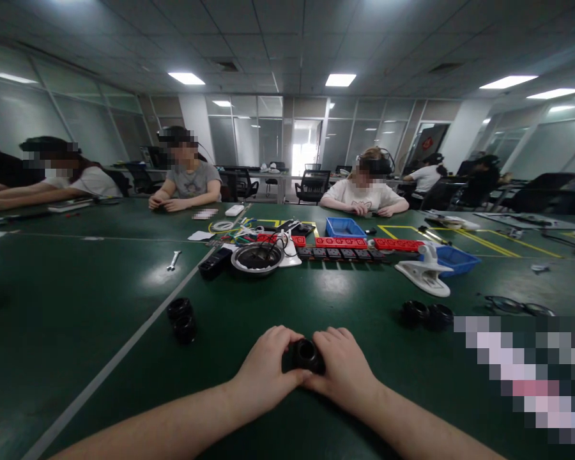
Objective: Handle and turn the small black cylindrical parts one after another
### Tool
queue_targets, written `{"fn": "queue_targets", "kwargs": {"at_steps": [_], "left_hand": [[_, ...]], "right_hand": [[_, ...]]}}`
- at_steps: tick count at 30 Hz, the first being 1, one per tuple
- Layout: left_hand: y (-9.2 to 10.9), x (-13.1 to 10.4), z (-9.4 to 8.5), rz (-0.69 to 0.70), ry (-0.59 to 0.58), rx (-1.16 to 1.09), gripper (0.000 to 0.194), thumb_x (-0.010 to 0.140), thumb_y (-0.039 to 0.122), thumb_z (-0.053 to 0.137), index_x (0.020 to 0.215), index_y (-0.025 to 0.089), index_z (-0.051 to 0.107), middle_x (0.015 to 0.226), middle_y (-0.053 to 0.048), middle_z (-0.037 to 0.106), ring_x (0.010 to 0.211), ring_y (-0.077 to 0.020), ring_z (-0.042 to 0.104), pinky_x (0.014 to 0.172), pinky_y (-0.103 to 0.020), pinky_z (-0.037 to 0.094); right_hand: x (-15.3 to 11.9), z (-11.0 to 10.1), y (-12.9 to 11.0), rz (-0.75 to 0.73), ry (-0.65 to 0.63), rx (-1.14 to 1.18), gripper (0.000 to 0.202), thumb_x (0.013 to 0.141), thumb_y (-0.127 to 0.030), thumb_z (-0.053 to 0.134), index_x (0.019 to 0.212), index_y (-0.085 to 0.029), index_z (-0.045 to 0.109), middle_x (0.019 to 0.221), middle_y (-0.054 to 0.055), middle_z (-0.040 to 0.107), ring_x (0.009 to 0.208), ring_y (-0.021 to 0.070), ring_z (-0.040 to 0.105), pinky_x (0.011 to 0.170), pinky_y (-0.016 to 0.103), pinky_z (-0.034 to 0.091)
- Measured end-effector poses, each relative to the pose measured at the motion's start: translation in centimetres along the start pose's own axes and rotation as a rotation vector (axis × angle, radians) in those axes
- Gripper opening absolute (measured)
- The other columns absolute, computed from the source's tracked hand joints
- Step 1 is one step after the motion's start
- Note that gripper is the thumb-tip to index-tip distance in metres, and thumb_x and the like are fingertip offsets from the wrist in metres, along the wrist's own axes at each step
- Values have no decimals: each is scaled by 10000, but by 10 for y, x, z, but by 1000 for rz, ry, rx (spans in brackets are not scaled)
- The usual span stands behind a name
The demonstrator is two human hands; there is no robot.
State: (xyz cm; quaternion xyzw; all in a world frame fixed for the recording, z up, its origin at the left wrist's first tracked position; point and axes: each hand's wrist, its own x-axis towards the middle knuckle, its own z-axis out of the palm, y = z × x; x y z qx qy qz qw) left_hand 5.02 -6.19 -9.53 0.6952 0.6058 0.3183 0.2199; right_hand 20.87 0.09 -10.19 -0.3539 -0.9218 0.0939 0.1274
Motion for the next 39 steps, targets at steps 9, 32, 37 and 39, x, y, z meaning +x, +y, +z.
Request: {"fn": "queue_targets", "kwargs": {"at_steps": [9, 32, 37, 39], "left_hand": [[2, 6, -16, 129, -102, 13, 463, 612, 340, 743, 1013, 209, 552, 990, -26, 550, 946, -222, 485, 839, -341, 376], [2, 8, -25, 247, -279, 15, 415, 686, 228, 697, 1069, 227, 536, 991, -15, 555, 939, -193, 485, 820, -293, 381], [4, 5, -20, 201, -225, 11, 373, 672, 235, 704, 1011, 225, 547, 963, -15, 554, 929, -199, 485, 802, -296, 391], [5, 2, -15, 147, -174, 21, 356, 654, 236, 712, 970, 210, 552, 938, -17, 549, 908, -201, 488, 786, -299, 398]], "right_hand": [[6, -9, 28, -161, -226, 527, 538, 616, -296, 725, 1103, -181, 529, 988, 50, 570, 894, 224, 504, 789, 335, 378], [6, -19, 22, -196, -315, 398, 322, 604, -269, 738, 871, -169, 589, 860, 8, 548, 837, 188, 487, 737, 283, 368], [6, -13, 22, -97, -277, 377, 329, 555, -288, 770, 788, -162, 575, 774, -11, 530, 738, 162, 486, 623, 237, 358], [4, -8, 17, -48, -211, 281, 379, 533, -395, 766, 745, -161, 556, 730, -8, 525, 688, 162, 478, 577, 239, 335]]}}
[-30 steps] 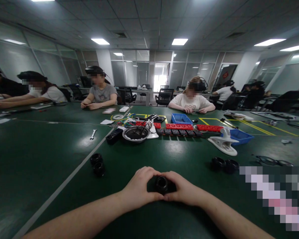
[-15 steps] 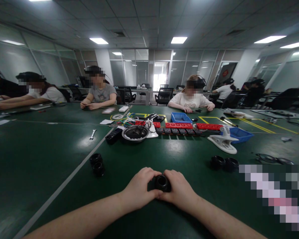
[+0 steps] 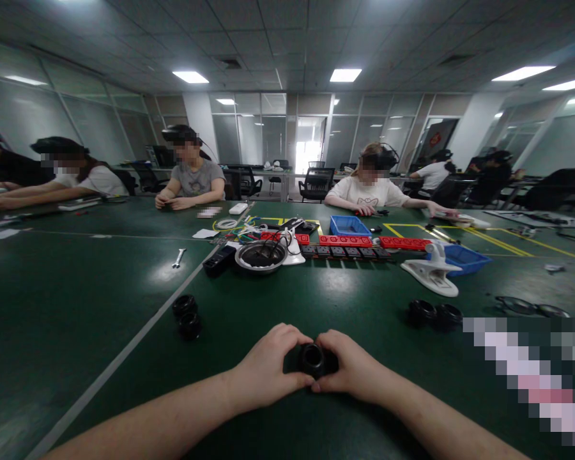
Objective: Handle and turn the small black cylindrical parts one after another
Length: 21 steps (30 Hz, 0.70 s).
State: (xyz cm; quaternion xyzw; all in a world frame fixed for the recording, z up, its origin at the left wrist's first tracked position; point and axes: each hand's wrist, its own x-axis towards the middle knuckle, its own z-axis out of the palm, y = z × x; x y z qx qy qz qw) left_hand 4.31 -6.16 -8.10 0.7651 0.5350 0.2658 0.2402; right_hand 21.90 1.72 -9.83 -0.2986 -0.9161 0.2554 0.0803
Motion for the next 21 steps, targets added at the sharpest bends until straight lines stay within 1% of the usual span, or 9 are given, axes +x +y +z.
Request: {"fn": "queue_targets", "kwargs": {"at_steps": [3, 5, 7, 11, 13, 15, 17, 19, 21], "left_hand": [[2, -1, 6, -70, 65, 7, 346, 633, 216, 719, 936, 191, 552, 920, -19, 541, 885, -199, 492, 772, -300, 403], [3, 0, 6, -88, 76, 11, 338, 633, 210, 714, 928, 191, 550, 912, -15, 538, 877, -197, 494, 769, -302, 405], [2, 1, 4, -75, 49, 13, 327, 639, 224, 711, 921, 197, 550, 906, -13, 537, 875, -199, 496, 769, -304, 406], [-1, 1, -4, 58, -46, -30, 372, 647, 258, 718, 969, 211, 537, 956, -16, 534, 926, -203, 486, 811, -306, 395], [-2, 1, -6, 107, -49, -66, 474, 638, 277, 731, 1050, 218, 505, 1042, -29, 511, 981, -208, 465, 852, -310, 379], [-2, 0, -5, 115, -39, -86, 537, 633, 294, 737, 1100, 223, 481, 1084, -35, 495, 1006, -212, 454, 867, -315, 370], [-3, 1, -4, 99, -40, -84, 495, 643, 283, 729, 1079, 230, 500, 1042, -24, 515, 981, -209, 467, 846, -313, 377], [-2, 1, -3, 72, -51, -76, 438, 650, 249, 721, 1044, 235, 528, 987, -11, 534, 948, -204, 483, 820, -306, 384], [-2, 2, -2, 49, -59, -76, 429, 643, 229, 725, 1031, 237, 542, 957, -5, 538, 928, -198, 491, 804, -297, 387]], "right_hand": [[-1, 8, -6, 2, 97, -168, 446, 563, -555, 687, 707, -162, 532, 697, 8, 535, 668, 176, 478, 590, 272, 320], [-1, 9, -8, -6, 124, -234, 477, 583, -607, 641, 720, -163, 532, 708, 20, 546, 687, 190, 485, 625, 299, 322], [-2, 8, -8, -15, 115, -226, 516, 561, -621, 648, 773, -163, 543, 760, 34, 554, 725, 206, 490, 653, 313, 332], [-4, -2, -4, -101, 1, -26, 557, 556, -515, 715, 970, -184, 545, 890, 35, 545, 825, 216, 485, 722, 320, 361], [-4, -8, -1, -145, -66, 70, 539, 585, -435, 730, 1029, -196, 538, 920, 29, 541, 861, 211, 480, 761, 320, 365], [-3, -13, 3, -174, -116, 124, 516, 601, -356, 739, 1050, -195, 541, 931, 26, 542, 880, 205, 478, 777, 311, 367], [-2, -16, 5, -198, -146, 136, 426, 618, -296, 736, 996, -188, 571, 907, 17, 546, 872, 196, 481, 768, 296, 368], [0, -16, 6, -204, -151, 123, 303, 625, -271, 731, 883, -179, 600, 845, 1, 547, 834, 183, 487, 739, 278, 367], [1, -13, 6, -180, -133, 117, 272, 606, -269, 745, 816, -176, 598, 804, -11, 547, 801, 172, 490, 703, 260, 364]]}}
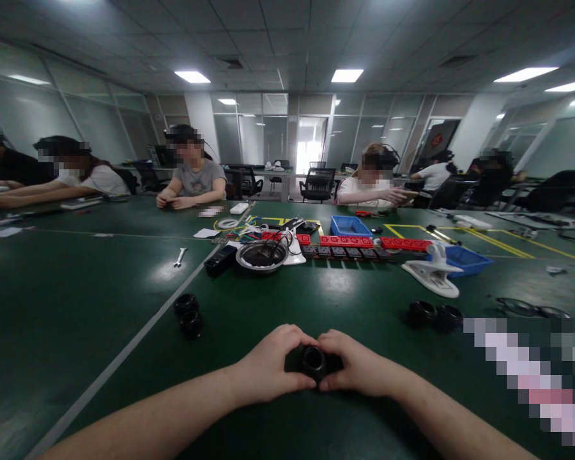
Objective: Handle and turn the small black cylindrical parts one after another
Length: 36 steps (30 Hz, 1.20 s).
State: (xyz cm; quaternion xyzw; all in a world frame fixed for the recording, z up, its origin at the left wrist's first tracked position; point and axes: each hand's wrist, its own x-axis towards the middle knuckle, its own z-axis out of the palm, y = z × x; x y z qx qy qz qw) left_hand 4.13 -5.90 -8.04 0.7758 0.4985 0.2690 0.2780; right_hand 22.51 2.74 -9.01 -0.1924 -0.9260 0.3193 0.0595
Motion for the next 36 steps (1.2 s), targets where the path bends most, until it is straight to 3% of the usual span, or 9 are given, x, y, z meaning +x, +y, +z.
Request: {"fn": "queue_targets", "kwargs": {"at_steps": [5, 9, 13, 19, 23, 30, 33, 36], "left_hand": [[2, -1, 6, -131, 90, 10, 388, 621, 241, 734, 967, 210, 564, 907, -8, 533, 854, -191, 501, 747, -287, 406], [2, -1, 10, -172, 179, 22, 380, 611, 201, 728, 955, 192, 565, 907, -11, 537, 861, -198, 496, 764, -298, 395], [-1, 1, 6, -138, 99, 4, 390, 630, 234, 717, 987, 211, 560, 902, -1, 523, 839, -187, 492, 731, -285, 398], [-3, 0, 1, -57, 19, -23, 450, 646, 232, 718, 1058, 244, 537, 917, 4, 510, 850, -177, 496, 746, -272, 396], [-3, 0, 1, -28, 3, -31, 440, 638, 222, 731, 1039, 238, 553, 931, 0, 518, 884, -181, 499, 774, -273, 387], [3, 1, 6, -160, 99, 29, 387, 622, 217, 729, 979, 206, 578, 887, -3, 524, 842, -185, 494, 748, -279, 391], [3, 1, 5, -160, 113, 28, 391, 631, 209, 721, 993, 205, 574, 898, -6, 528, 849, -186, 491, 754, -281, 388], [0, 1, 3, -116, 83, 14, 408, 637, 212, 721, 1016, 212, 569, 896, -2, 526, 845, -179, 494, 740, -269, 387]], "right_hand": [[4, 18, -8, 220, 168, -149, 370, 552, -411, 748, 737, -164, 543, 713, -4, 532, 662, 159, 472, 566, 240, 322], [4, 27, -17, 254, 282, -260, 388, 598, -462, 695, 782, -160, 534, 761, 30, 559, 694, 187, 484, 618, 284, 331], [2, 18, -14, 134, 182, -101, 483, 589, -384, 731, 987, -182, 544, 909, 37, 570, 836, 212, 493, 725, 311, 357], [0, 2, -1, 46, 23, 60, 256, 627, -191, 716, 849, -162, 593, 832, 6, 548, 805, 176, 498, 699, 260, 379], [1, 5, -1, 112, 44, 27, 288, 578, -217, 754, 802, -163, 581, 770, -13, 526, 753, 161, 489, 639, 234, 365], [4, 27, -15, 279, 245, -282, 428, 568, -512, 699, 745, -166, 521, 720, 11, 531, 667, 179, 476, 591, 273, 330], [3, 25, -17, 218, 249, -251, 463, 563, -482, 718, 845, -161, 539, 821, 37, 559, 762, 212, 492, 676, 312, 353], [0, 15, -14, 111, 158, -81, 489, 580, -349, 746, 986, -174, 536, 922, 36, 561, 855, 215, 492, 753, 317, 363]]}}
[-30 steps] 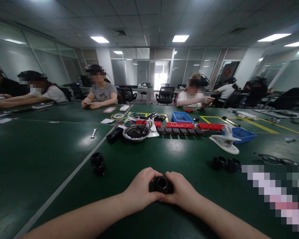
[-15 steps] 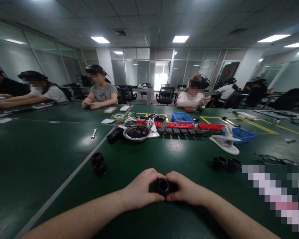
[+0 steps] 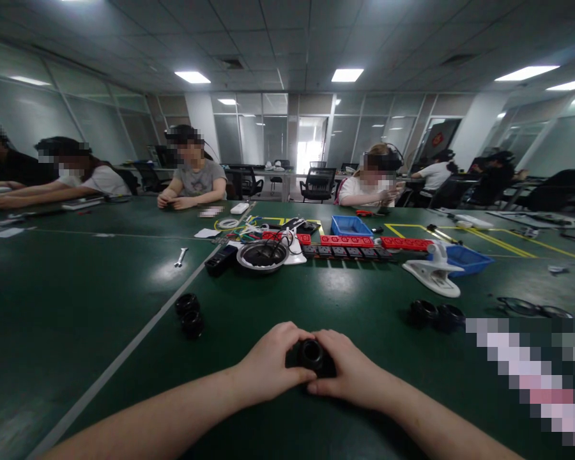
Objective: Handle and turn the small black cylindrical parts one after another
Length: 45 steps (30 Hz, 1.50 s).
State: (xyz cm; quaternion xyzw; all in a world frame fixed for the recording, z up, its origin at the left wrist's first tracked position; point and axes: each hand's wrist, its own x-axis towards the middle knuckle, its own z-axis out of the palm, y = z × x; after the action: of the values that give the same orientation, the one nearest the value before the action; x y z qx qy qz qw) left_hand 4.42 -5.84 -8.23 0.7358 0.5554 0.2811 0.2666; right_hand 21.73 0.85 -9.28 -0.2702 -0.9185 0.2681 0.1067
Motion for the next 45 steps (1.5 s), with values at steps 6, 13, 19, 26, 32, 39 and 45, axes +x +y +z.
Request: {"fn": "queue_targets", "kwargs": {"at_steps": [6, 13, 19, 26, 32, 39, 45], "left_hand": [[-1, -1, -2, 37, -50, -8, 389, 646, 237, 719, 1007, 227, 576, 872, 6, 517, 822, -168, 500, 707, -252, 388], [1, -3, 3, -30, 2, 34, 378, 626, 236, 728, 972, 206, 578, 876, 0, 525, 830, -181, 496, 718, -270, 391], [-1, 0, 2, -16, 19, 76, 386, 630, 263, 728, 979, 207, 573, 882, -1, 530, 839, -188, 492, 743, -284, 389], [-6, 2, -8, 105, -125, 26, 461, 641, 259, 741, 1062, 240, 557, 914, 0, 538, 850, -174, 506, 739, -258, 387], [-1, -1, -3, 14, -71, 26, 417, 625, 287, 743, 1007, 236, 584, 865, 7, 536, 816, -175, 508, 695, -254, 392], [1, -2, 6, -79, 96, 54, 353, 634, 244, 722, 956, 208, 581, 895, -3, 540, 865, -190, 493, 753, -281, 387], [-3, -1, 1, -9, -9, 35, 379, 652, 265, 713, 1002, 225, 570, 876, 4, 524, 824, -176, 490, 704, -262, 390]], "right_hand": [[4, -12, 12, -19, -147, 149, 259, 604, -184, 731, 819, -159, 588, 797, -9, 535, 771, 164, 503, 663, 239, 375], [3, 12, 3, 126, 71, -154, 401, 577, -494, 704, 719, -165, 524, 705, 3, 525, 648, 162, 466, 562, 250, 311], [1, 10, 0, 52, 94, -170, 476, 590, -512, 691, 891, -175, 540, 860, 43, 557, 796, 216, 486, 689, 312, 343], [4, -11, 15, -116, -149, 92, 253, 623, -241, 729, 823, -167, 593, 812, -4, 545, 812, 176, 486, 714, 262, 365], [4, 0, 9, 36, -40, 8, 305, 576, -340, 753, 726, -155, 562, 718, -15, 525, 691, 152, 479, 592, 231, 335], [2, 14, -4, 112, 139, -251, 385, 620, -474, 678, 800, -164, 539, 779, 31, 556, 729, 203, 480, 646, 304, 337], [2, -6, 7, -60, -79, 74, 363, 642, -305, 703, 960, -192, 567, 897, 23, 563, 845, 202, 496, 748, 303, 374]]}}
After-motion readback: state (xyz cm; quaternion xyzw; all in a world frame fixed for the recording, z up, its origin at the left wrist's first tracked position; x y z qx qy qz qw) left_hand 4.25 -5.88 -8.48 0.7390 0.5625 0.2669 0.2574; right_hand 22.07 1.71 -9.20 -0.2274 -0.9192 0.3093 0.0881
